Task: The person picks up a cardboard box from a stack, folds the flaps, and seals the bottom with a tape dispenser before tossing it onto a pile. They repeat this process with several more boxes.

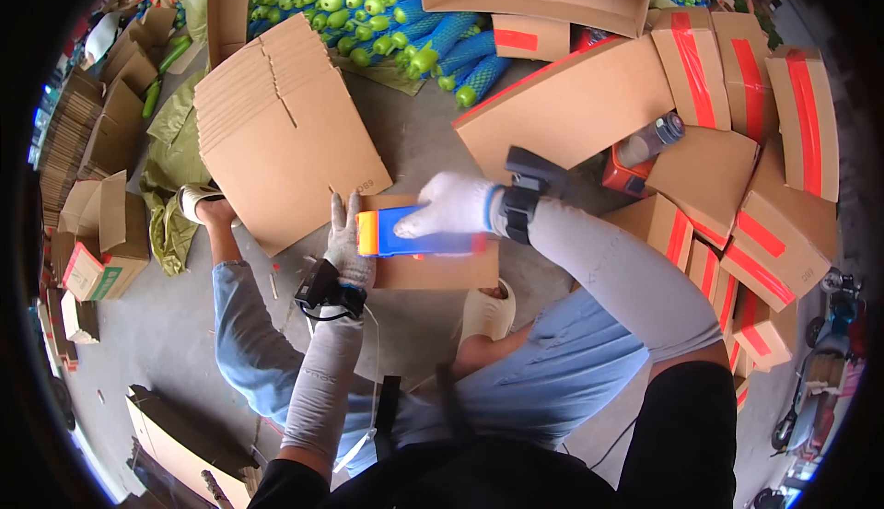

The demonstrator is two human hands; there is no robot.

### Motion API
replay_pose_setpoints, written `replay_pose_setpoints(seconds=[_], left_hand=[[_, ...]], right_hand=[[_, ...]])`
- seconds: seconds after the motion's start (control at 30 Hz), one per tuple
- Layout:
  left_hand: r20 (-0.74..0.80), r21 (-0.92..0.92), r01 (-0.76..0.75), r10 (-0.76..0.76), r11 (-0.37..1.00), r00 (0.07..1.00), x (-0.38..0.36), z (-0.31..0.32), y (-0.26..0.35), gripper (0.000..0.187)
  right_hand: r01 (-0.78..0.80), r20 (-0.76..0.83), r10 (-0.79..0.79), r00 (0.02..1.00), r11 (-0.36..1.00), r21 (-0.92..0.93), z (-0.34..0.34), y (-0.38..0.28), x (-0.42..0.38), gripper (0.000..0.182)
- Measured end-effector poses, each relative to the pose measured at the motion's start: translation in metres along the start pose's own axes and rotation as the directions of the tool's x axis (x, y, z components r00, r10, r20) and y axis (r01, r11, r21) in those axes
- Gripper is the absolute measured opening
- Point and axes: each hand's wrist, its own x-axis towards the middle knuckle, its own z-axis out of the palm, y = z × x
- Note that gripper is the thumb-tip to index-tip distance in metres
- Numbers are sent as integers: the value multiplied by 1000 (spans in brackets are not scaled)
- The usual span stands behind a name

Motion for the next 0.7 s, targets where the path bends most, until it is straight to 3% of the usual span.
replay_pose_setpoints(seconds=[0.07, 0.1, 0.17, 0.2, 0.27, 0.3, 0.4, 0.47, 0.53, 0.6, 0.7], left_hand=[[-41, -89, 57, -60, 994, 997, -2, -14, 15, 65], [16, -78, 109, -108, 991, 994, -2, -21, 19, 65], [13, -138, 62, -60, 989, 998, -4, -19, 8, 64], [4, -170, 26, -26, 985, 1000, -3, -15, 2, 64], [52, -268, 76, -64, 960, 997, -3, -21, 7, 67], [76, -311, 106, -86, 945, 993, -2, -28, 13, 68], [99, -339, 161, -135, 927, 986, -2, -25, 16, 73], [166, -319, 258, -214, 912, 963, -2, -31, 21, 74], [139, -284, 254, -222, 925, 965, -4, -30, 19, 69], [187, -305, 328, -281, 894, 941, -1, -34, 25, 66], [104, -353, 227, -203, 907, 974, -6, -21, 2, 58]], right_hand=[[-89, 36, 99, 994, 972, -218, -11, 6, 0, 64], [-91, 22, 100, 995, 963, -254, -18, 19, -10, 67], [-243, 115, 259, 959, 961, -136, -43, 39, -45, 62], [-312, 113, 337, 935, 930, -192, -48, 66, -60, 58], [-303, 56, 330, 942, 912, -275, -41, 139, -95, 65], [-407, 37, 442, 896, 853, -327, -38, 168, -112, 65], [-550, -9, 566, 825, 798, -247, -16, 222, -120, 66], [-523, -45, 532, 846, 808, -273, 9, 221, -89, 66], [-455, -133, 437, 889, 815, -360, 38, 202, -43, 60], [-330, -183, 275, 944, 800, -500, 50, 191, -7, 43], [-314, -215, 232, 949, 781, -540, 63, 193, 25, 46]])
